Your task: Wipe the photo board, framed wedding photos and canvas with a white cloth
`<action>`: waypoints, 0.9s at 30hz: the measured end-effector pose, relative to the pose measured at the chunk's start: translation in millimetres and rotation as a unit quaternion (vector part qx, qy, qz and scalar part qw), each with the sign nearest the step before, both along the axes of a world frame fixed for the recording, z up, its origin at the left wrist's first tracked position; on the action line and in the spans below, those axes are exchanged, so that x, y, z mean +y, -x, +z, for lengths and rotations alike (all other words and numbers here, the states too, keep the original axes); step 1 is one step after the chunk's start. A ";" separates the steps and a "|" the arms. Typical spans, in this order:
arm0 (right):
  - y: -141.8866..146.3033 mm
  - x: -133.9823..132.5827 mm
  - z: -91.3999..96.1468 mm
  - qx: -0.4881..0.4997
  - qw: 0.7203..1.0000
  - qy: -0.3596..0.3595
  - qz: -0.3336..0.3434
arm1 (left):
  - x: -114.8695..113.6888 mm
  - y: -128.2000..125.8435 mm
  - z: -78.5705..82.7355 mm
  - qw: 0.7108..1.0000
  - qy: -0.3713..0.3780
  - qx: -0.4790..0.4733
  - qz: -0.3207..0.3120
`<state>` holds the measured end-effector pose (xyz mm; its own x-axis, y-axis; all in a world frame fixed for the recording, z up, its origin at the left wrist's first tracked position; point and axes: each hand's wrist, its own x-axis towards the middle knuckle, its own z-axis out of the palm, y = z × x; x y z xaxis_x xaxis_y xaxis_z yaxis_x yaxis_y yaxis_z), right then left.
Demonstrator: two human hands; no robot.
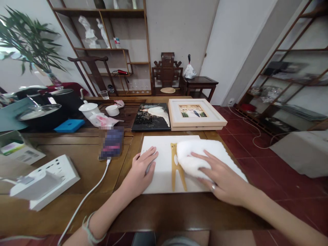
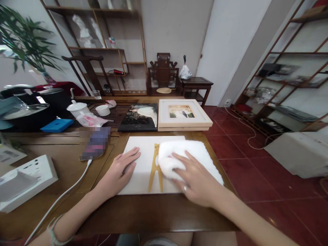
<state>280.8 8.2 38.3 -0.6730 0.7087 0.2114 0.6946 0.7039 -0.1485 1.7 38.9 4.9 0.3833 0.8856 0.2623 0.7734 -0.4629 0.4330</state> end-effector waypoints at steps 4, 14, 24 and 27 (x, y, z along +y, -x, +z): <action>3.4 48.8 -2.8 0.017 1.000 -0.020 -0.013 | 0.3 0.4 1.9 1.000 0.006 -0.012 0.002; 3.3 28.6 7.1 -0.013 0.999 -0.006 -0.034 | 0.0 0.5 2.2 1.000 0.014 -0.021 0.005; 0.7 -51.5 41.8 -0.058 0.994 0.090 0.021 | -0.3 -0.8 1.9 1.000 0.009 -0.010 0.006; -1.3 -30.8 31.3 -0.038 0.993 0.105 -0.024 | -0.4 -0.3 0.5 1.000 0.008 -0.009 0.005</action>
<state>282.1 -22.6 69.6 -0.6459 0.7634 0.0056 0.7413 0.6290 -0.2342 2.0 38.5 5.4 0.3702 0.8932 0.2553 0.7703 -0.4487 0.4531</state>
